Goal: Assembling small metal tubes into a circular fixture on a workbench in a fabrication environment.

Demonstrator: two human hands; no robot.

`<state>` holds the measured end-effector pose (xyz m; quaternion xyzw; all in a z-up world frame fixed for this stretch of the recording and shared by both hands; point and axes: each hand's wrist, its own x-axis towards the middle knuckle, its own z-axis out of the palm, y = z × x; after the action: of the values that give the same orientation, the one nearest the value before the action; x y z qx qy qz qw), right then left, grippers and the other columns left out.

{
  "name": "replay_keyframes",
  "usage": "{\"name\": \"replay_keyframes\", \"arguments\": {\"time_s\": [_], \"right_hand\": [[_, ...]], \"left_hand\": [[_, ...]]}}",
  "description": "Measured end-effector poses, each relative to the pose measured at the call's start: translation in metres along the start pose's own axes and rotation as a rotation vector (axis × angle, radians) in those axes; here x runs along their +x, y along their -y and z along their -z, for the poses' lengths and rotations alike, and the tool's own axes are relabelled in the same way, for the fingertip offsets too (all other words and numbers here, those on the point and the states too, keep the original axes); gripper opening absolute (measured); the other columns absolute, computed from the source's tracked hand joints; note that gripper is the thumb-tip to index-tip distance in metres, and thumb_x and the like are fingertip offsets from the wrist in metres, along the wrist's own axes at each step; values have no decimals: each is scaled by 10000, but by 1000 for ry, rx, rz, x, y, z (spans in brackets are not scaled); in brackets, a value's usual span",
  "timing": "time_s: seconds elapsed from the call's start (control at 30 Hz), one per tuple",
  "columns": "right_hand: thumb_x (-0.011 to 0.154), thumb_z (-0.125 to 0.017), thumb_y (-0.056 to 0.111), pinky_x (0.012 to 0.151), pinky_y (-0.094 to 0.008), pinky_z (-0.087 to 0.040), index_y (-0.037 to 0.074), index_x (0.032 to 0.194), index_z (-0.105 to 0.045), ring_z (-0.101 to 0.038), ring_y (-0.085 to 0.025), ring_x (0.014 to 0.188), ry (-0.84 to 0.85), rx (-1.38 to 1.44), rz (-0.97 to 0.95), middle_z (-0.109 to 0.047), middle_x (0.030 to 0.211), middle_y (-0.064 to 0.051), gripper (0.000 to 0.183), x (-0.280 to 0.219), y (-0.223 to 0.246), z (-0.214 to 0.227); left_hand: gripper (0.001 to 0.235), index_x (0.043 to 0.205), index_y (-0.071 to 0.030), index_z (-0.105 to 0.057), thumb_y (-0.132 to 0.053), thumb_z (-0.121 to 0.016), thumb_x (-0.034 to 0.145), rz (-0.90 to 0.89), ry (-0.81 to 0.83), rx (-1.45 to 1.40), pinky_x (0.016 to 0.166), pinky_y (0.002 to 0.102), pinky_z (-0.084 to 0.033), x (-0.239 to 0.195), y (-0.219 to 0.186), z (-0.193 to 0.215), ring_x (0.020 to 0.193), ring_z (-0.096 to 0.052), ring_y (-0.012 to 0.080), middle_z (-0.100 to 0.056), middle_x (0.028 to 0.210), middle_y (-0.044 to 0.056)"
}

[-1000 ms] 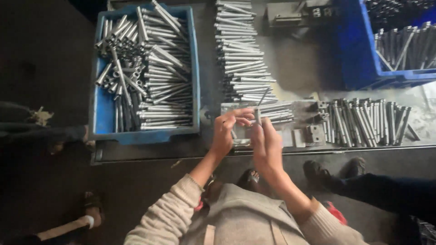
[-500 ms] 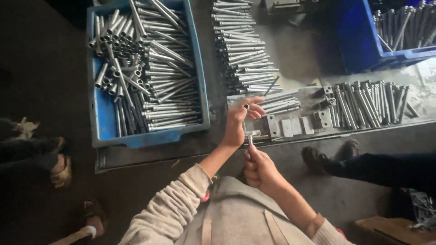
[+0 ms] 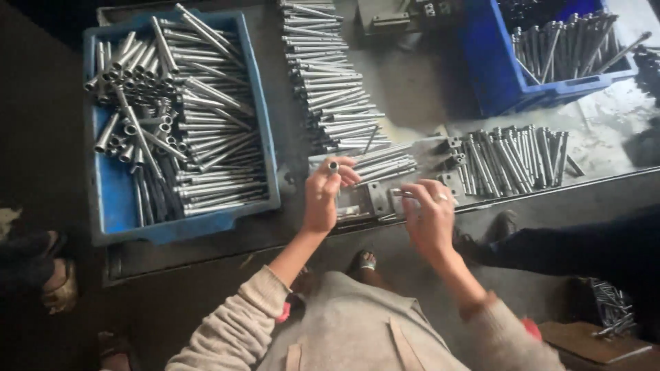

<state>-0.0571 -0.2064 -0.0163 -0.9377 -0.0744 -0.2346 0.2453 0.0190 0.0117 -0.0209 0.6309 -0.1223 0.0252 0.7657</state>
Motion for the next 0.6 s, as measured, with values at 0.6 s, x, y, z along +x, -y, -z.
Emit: {"name": "replay_keyframes", "arguments": {"time_s": [0.6], "right_hand": [[940,-758,147,929,-475,-420,182,1164,-717,-557,-336,1095,-249,-347,-178,-582,1170,-72,231,17,-211,27]], "left_hand": [[793,1233,-22,-679,-670,-356,909,-18,-74,59,778,305,-554,-2,-4,-1,836,-715,184,-781,936,117]]}}
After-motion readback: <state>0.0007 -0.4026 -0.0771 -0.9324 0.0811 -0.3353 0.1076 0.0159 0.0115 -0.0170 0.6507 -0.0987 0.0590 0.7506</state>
